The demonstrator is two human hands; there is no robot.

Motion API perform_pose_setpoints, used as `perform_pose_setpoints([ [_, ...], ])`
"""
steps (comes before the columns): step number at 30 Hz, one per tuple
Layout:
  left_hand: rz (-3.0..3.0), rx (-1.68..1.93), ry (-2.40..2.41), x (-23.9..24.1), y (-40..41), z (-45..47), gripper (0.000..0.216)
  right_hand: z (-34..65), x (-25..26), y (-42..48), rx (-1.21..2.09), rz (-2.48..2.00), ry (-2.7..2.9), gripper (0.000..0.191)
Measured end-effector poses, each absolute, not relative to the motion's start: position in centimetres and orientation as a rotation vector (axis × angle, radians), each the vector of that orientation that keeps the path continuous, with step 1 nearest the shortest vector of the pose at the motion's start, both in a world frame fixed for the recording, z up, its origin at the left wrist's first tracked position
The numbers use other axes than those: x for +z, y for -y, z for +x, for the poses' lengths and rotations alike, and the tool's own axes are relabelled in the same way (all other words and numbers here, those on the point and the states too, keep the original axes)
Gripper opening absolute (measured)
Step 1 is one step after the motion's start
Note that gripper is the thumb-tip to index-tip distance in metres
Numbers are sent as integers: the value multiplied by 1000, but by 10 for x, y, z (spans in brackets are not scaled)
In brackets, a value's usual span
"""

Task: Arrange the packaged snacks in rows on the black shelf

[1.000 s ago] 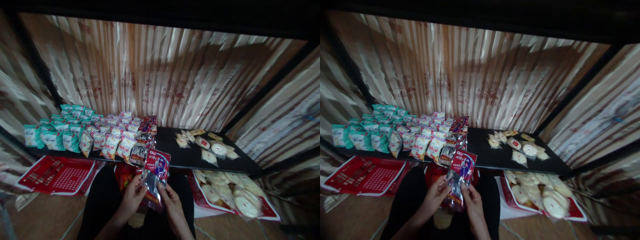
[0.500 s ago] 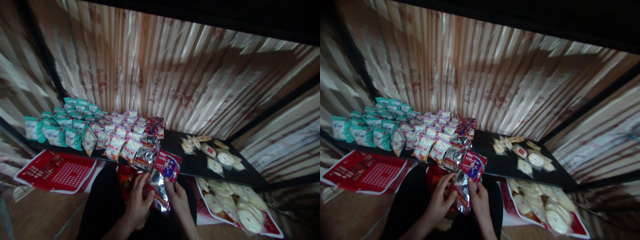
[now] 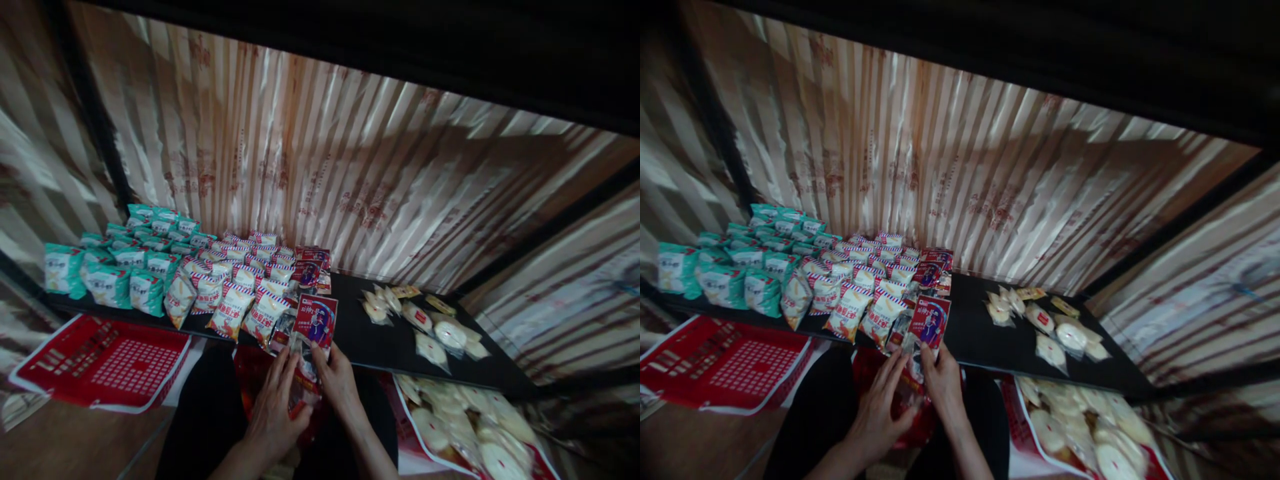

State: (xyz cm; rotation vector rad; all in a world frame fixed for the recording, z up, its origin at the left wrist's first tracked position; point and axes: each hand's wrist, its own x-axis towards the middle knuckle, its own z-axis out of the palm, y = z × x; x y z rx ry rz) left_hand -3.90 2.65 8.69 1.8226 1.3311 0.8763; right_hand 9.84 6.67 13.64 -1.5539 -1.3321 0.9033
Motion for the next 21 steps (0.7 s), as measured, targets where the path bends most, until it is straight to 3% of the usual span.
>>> perform_pose_setpoints([
  [13, 2030, 925, -1418, 74, -57, -35, 54, 93, 149, -111, 541, -1788, 1593, 31],
  [21, 2144, 998, -1418, 74, -74, -33, 56, 84, 159, -139, 326, -1986, 1712, 22],
])
